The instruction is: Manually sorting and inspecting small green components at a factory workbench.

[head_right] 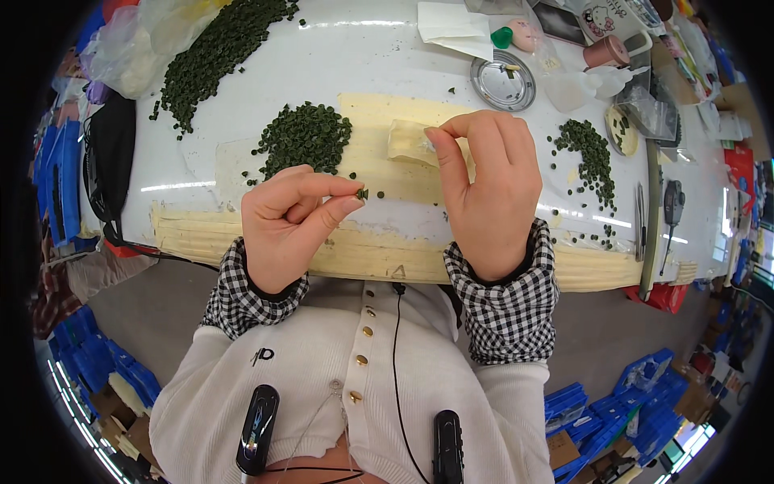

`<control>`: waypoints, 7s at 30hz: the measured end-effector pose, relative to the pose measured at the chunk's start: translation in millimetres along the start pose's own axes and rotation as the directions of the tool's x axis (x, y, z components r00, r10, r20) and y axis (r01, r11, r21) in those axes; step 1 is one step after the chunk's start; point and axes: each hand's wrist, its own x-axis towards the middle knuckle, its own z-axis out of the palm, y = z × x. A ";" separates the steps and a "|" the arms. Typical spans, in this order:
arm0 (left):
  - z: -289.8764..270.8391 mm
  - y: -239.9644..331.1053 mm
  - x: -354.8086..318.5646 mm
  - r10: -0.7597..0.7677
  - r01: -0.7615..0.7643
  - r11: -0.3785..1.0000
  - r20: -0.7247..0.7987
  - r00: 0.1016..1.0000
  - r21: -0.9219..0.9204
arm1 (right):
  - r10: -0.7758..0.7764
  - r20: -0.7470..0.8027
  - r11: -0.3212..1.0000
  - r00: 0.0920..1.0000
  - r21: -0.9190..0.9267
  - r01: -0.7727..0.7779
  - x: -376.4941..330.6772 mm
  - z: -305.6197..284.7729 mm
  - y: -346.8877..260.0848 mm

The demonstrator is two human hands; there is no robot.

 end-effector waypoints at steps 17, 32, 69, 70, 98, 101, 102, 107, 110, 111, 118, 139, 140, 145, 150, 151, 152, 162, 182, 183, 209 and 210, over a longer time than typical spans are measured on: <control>0.7 -1.0 0.1 0.009 -0.009 1.000 -0.036 0.999 0.002 | 0.087 0.226 0.845 0.970 0.500 -0.192 -40.1 -4.6 -35.0; 0.7 0.9 -1.4 0.054 -0.054 0.997 0.010 0.999 0.055 | -0.017 0.270 0.866 0.963 0.485 -0.121 -36.6 -8.2 -27.7; 2.4 3.7 0.1 0.070 -0.070 0.995 -0.003 0.998 0.065 | 0.062 0.324 0.773 0.944 0.583 -0.251 -40.7 -10.9 -28.6; 2.3 4.1 0.2 0.073 -0.073 0.995 -0.002 0.997 0.073 | 0.063 0.328 0.771 0.943 0.583 -0.254 -40.7 -11.0 -28.7; 0.6 6.1 -0.6 0.095 -0.094 0.994 -0.004 0.996 0.062 | 0.092 0.304 0.728 0.948 0.629 -0.272 -41.3 -13.1 -35.2; 0.6 5.1 -1.0 0.097 -0.097 0.993 -0.004 0.995 0.065 | 0.089 0.301 0.731 0.950 0.628 -0.267 -41.5 -12.9 -35.5; 0.5 5.2 -1.2 0.094 -0.094 0.993 -0.006 0.996 0.067 | 0.088 0.300 0.732 0.950 0.627 -0.266 -41.6 -12.7 -35.6; -0.3 5.0 -1.0 0.095 -0.095 0.993 -0.003 0.995 0.076 | 0.087 0.308 0.740 0.947 0.617 -0.268 -40.8 -13.5 -36.7; 0.2 4.4 -1.1 0.091 -0.091 0.994 -0.010 0.996 0.066 | 0.086 0.307 0.738 0.948 0.619 -0.267 -41.0 -13.4 -36.9; 0.2 4.4 -1.1 0.093 -0.092 0.994 -0.009 0.996 0.063 | 0.085 0.306 0.738 0.948 0.620 -0.266 -41.1 -13.5 -36.8; 0.2 3.7 -3.1 0.088 -0.087 0.996 -0.004 0.996 0.035 | 0.019 0.270 0.822 0.963 0.544 -0.169 -40.1 -14.2 -36.0; 5.0 5.9 -2.4 0.123 -0.124 0.991 0.009 0.992 0.052 | 0.013 0.195 0.823 0.981 0.554 -0.121 -46.1 -10.5 -32.9; 5.1 8.3 -2.3 0.156 -0.156 0.983 0.007 0.988 0.099 | 0.021 0.184 0.814 0.983 0.568 -0.124 -46.3 -9.0 -33.5; 10.2 10.8 -4.9 0.194 -0.189 0.970 -0.015 0.981 0.154 | 0.040 0.183 0.803 0.982 0.579 -0.141 -46.4 -7.7 -32.0; 9.7 6.8 -4.4 0.206 -0.201 0.968 -0.020 0.978 0.153 | 0.065 0.201 0.775 0.977 0.607 -0.176 -47.5 -7.8 -32.1; 9.4 6.6 -4.1 0.202 -0.197 0.969 -0.019 0.979 0.148 | 0.066 0.204 0.774 0.977 0.607 -0.179 -47.6 -8.0 -32.2; 9.1 6.5 -3.8 0.199 -0.194 0.971 -0.019 0.980 0.142 | 0.067 0.207 0.774 0.976 0.607 -0.182 -47.8 -8.2 -32.3; 7.7 6.0 -3.4 0.176 -0.173 0.974 -0.007 0.984 0.148 | 0.089 0.224 0.765 0.971 0.608 -0.211 -48.9 -9.0 -32.7; 14.5 6.8 -7.0 0.276 -0.255 0.924 -0.036 0.960 0.285 | 0.113 0.228 0.768 0.967 0.598 -0.231 -49.9 -8.6 -32.5; 14.9 6.7 -6.8 0.298 -0.274 0.912 -0.032 0.954 0.306 | 0.112 0.226 0.768 0.968 0.599 -0.229 -49.4 -8.7 -32.8; 14.4 -2.6 -2.9 0.531 -0.411 0.733 -0.078 0.844 0.541 | 0.113 0.275 0.694 0.955 0.665 -0.274 -47.7 2.6 -37.3; 14.3 -2.7 -3.1 0.538 -0.416 0.731 -0.081 0.839 0.541 | 0.114 0.277 0.688 0.954 0.671 -0.277 -48.0 3.2 -38.0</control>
